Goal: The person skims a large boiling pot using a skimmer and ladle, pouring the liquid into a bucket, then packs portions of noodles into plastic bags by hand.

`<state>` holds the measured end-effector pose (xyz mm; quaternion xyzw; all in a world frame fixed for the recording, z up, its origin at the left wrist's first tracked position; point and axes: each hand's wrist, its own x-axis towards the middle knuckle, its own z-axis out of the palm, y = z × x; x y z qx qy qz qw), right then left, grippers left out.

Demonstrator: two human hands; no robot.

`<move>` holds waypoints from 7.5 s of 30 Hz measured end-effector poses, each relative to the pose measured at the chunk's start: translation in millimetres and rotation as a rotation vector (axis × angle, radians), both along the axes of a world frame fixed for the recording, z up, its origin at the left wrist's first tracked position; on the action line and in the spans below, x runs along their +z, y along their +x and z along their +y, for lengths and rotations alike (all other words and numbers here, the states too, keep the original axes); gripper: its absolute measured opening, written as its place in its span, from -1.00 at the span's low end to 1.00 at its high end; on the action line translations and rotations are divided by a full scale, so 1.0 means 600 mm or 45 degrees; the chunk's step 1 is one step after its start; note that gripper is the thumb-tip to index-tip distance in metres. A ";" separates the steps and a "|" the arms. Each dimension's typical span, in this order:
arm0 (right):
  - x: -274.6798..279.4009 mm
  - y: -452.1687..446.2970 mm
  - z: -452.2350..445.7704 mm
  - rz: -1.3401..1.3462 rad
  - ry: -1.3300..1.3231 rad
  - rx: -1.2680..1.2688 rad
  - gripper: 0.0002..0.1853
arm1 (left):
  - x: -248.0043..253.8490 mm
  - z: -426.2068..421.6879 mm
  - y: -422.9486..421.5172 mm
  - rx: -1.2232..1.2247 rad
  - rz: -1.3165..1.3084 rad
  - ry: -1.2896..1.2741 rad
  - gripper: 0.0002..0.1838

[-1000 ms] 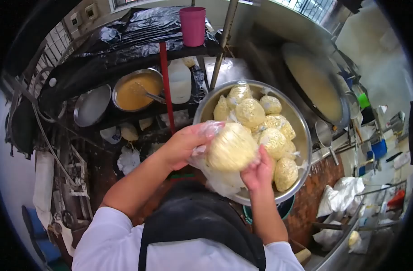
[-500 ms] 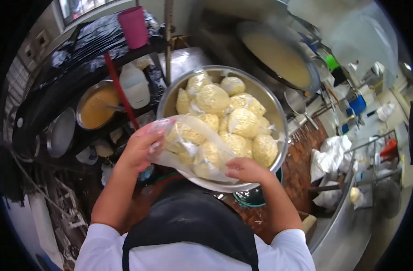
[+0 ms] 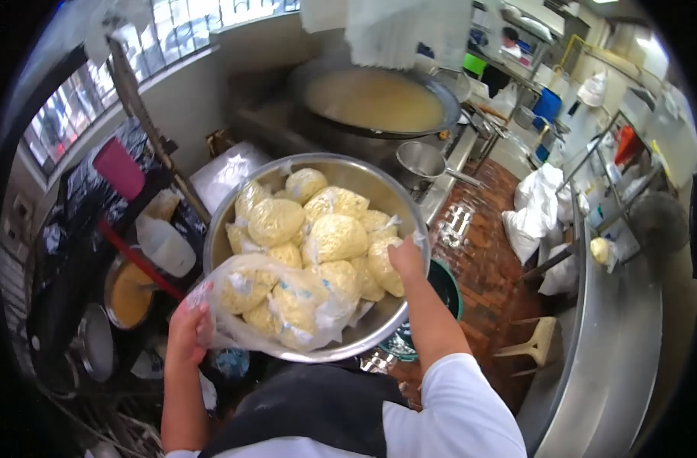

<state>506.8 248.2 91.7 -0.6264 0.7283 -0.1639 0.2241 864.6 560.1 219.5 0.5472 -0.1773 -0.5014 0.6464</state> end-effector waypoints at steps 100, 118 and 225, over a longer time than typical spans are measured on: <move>0.121 0.213 0.149 -2.118 0.690 0.636 -0.42 | 0.025 -0.005 -0.017 -0.528 0.191 -0.454 -0.05; 0.245 0.138 0.226 0.207 0.105 1.277 -0.20 | 0.002 -0.005 0.018 -0.459 0.368 -0.630 -0.12; 0.217 0.091 0.045 -0.774 -0.413 0.587 -0.49 | 0.081 -0.337 0.055 -0.311 0.027 -0.277 -0.42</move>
